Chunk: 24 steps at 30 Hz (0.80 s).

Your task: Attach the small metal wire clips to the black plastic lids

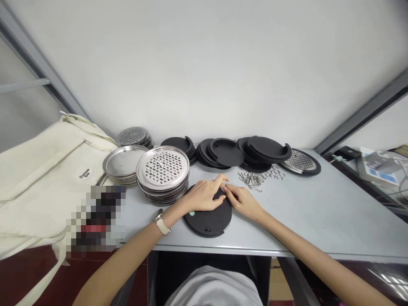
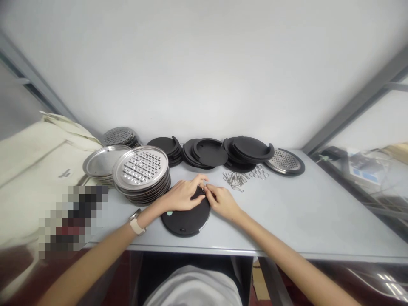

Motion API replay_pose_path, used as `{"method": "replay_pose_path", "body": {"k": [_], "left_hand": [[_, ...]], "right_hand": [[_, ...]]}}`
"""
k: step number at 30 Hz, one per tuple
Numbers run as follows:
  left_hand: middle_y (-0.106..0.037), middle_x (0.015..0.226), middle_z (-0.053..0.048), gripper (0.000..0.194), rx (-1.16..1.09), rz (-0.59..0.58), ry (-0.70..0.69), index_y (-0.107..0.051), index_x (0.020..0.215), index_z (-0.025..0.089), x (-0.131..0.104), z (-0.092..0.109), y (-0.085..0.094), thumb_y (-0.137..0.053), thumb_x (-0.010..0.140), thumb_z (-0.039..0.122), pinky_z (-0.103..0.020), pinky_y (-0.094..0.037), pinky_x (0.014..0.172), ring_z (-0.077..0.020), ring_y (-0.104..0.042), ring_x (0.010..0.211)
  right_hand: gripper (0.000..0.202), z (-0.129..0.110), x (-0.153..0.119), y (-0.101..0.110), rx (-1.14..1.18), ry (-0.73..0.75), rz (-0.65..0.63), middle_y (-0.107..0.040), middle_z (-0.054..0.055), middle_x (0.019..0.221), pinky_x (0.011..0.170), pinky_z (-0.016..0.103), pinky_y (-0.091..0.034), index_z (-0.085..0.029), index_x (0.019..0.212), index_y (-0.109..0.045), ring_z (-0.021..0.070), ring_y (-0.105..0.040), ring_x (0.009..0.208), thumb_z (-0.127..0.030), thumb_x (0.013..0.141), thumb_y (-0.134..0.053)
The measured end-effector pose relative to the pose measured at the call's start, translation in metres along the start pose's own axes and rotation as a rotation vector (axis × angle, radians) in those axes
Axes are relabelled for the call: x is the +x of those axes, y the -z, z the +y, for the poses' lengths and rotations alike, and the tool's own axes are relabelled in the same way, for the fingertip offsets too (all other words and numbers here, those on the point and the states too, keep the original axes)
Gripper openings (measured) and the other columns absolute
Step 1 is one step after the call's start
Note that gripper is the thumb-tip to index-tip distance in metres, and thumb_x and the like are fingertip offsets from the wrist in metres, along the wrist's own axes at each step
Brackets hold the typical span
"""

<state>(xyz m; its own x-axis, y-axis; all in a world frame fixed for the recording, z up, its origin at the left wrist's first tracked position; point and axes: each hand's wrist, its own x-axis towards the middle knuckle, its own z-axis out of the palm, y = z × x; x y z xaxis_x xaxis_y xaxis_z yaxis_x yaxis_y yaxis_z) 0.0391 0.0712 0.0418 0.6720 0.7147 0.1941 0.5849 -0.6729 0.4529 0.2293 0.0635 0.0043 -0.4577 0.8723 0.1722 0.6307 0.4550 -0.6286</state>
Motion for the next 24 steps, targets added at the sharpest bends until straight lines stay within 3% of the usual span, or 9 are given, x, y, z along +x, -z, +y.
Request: {"method": "replay_pose_path", "body": {"k": [24], "left_hand": [[-0.065,0.101,-0.004,0.047,-0.023,0.007,-0.01,-0.029,0.126,0.021,0.0,0.0,0.0,-0.052,0.085,0.024,-0.029,-0.045,0.066,-0.0242,-0.065,0.084]], "right_hand": [[0.038,0.005,0.007,0.011,0.134,0.015,-0.11,-0.033,-0.005,0.055,0.049,0.024,-0.025,-0.02,0.065,-0.036,0.0103,-0.032,0.049,-0.043,0.096,-0.032]]}}
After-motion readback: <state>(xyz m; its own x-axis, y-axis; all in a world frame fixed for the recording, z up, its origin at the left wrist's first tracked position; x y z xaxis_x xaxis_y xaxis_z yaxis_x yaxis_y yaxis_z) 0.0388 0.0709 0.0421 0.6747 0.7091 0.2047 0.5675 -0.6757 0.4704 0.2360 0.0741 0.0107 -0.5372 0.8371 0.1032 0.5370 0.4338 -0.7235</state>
